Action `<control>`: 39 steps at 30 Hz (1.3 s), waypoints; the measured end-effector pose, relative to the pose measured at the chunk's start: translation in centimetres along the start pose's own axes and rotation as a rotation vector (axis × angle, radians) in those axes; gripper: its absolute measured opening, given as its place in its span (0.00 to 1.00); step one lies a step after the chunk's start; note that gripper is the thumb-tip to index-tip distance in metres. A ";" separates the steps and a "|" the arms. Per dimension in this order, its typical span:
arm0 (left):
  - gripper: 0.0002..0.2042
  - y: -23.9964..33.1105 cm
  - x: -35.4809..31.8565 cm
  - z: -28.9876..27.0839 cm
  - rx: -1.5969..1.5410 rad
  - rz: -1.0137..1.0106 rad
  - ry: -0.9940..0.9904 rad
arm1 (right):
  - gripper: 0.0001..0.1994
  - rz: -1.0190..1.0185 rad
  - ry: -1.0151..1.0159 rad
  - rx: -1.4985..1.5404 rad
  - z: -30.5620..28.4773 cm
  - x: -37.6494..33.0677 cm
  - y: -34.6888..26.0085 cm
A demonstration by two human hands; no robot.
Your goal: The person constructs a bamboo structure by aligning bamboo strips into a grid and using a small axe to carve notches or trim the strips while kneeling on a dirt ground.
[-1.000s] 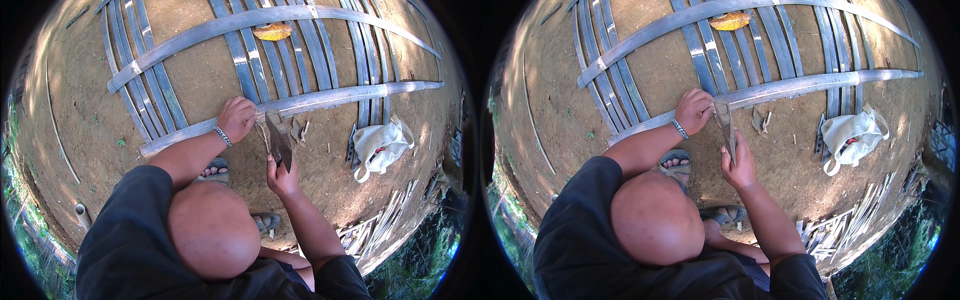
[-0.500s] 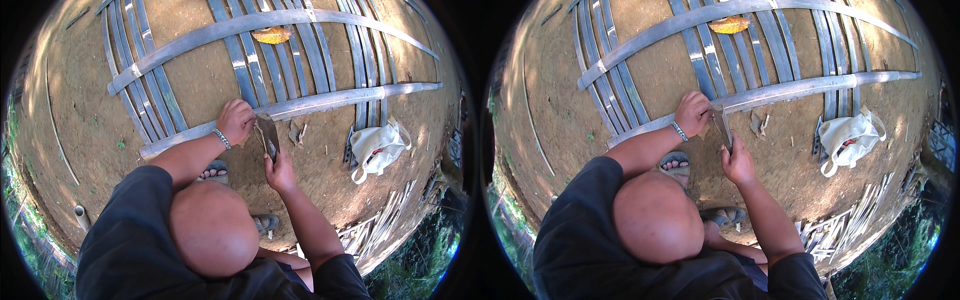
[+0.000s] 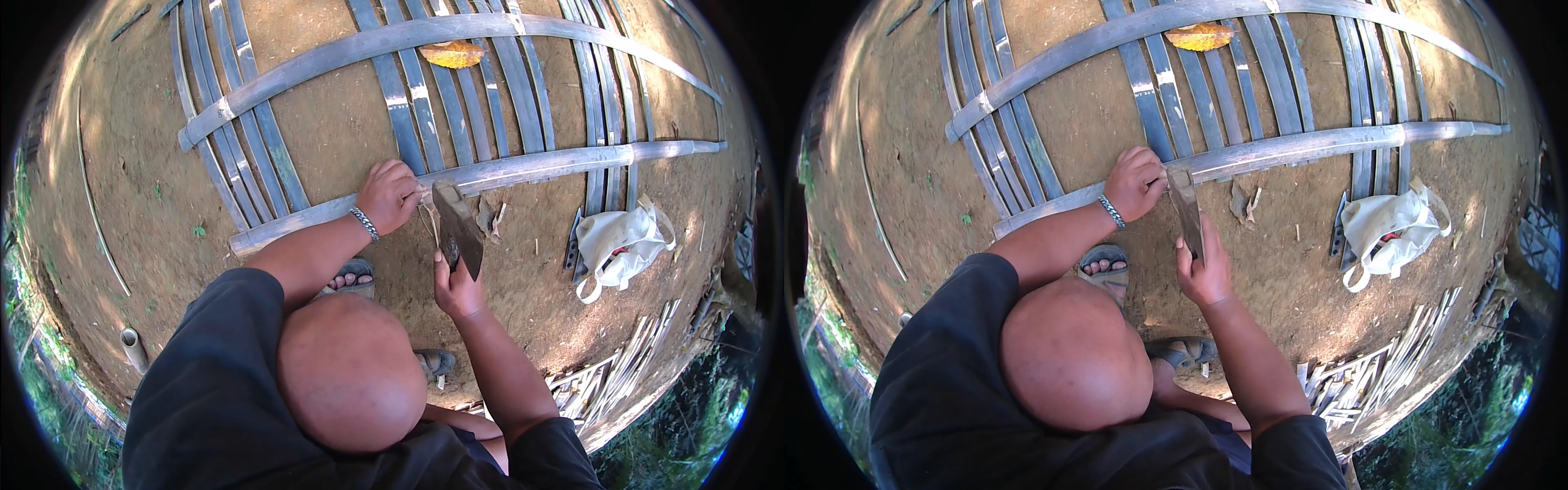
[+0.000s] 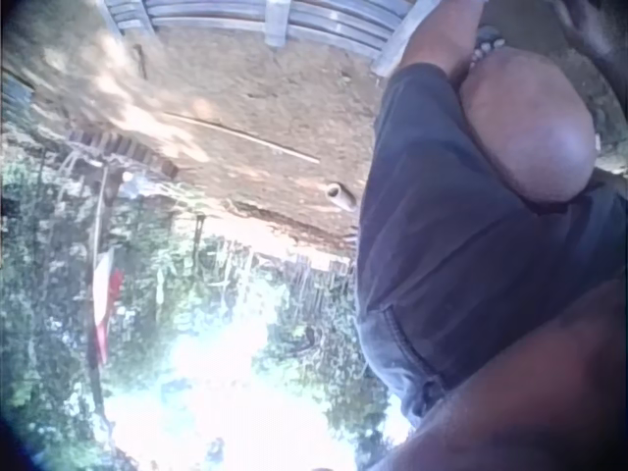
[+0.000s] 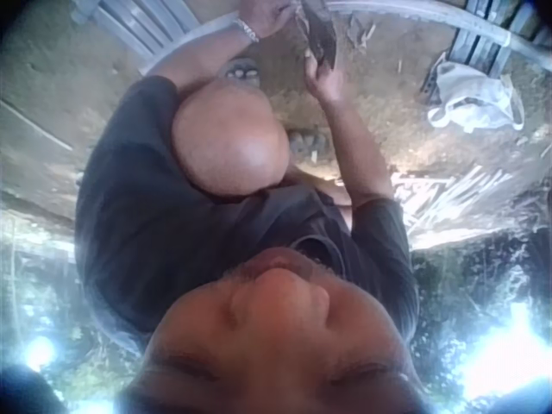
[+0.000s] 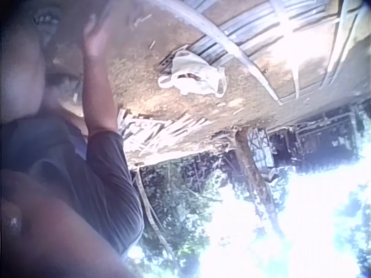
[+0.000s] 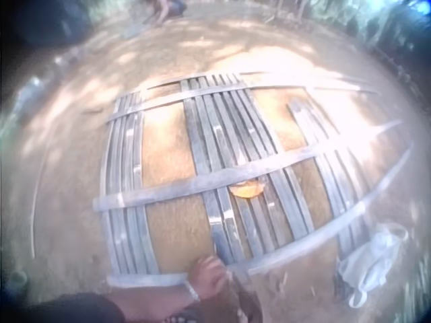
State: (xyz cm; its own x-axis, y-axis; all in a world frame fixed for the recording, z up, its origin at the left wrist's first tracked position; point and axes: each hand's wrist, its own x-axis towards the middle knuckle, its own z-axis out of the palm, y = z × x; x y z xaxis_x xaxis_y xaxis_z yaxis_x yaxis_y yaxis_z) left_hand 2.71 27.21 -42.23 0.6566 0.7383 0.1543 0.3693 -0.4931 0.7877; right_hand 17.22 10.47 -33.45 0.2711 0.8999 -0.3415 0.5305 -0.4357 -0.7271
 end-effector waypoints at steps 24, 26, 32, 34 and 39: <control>0.30 2.0 -2.0 -1.8 0.388 -0.295 -0.257 | 0.20 0.244 -0.049 -0.031 -1.5 -4.7 0.7; 0.29 2.1 -2.0 -1.9 0.376 -0.298 -0.268 | 0.17 0.199 -0.032 -0.036 -1.3 -4.9 0.8; 0.30 2.1 -2.1 -2.4 0.357 -0.267 -0.286 | 0.14 0.221 -0.083 -0.071 -0.9 -4.8 0.9; 0.30 2.0 -2.1 -2.5 0.344 -0.260 -0.288 | 0.15 0.205 -0.072 -0.029 -0.7 -4.6 0.8; 0.31 1.9 -2.1 -2.9 0.318 -0.245 -0.295 | 0.14 0.182 -0.063 -0.059 -1.0 -4.1 0.2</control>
State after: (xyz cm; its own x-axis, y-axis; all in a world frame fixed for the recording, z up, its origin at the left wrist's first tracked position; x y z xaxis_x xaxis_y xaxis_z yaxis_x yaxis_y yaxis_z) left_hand 0.19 26.07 -39.30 0.6663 0.7110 -0.2245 0.6884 -0.4709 0.5517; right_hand 17.04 6.66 -31.62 0.3169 0.8048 -0.5019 0.5243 -0.5896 -0.6144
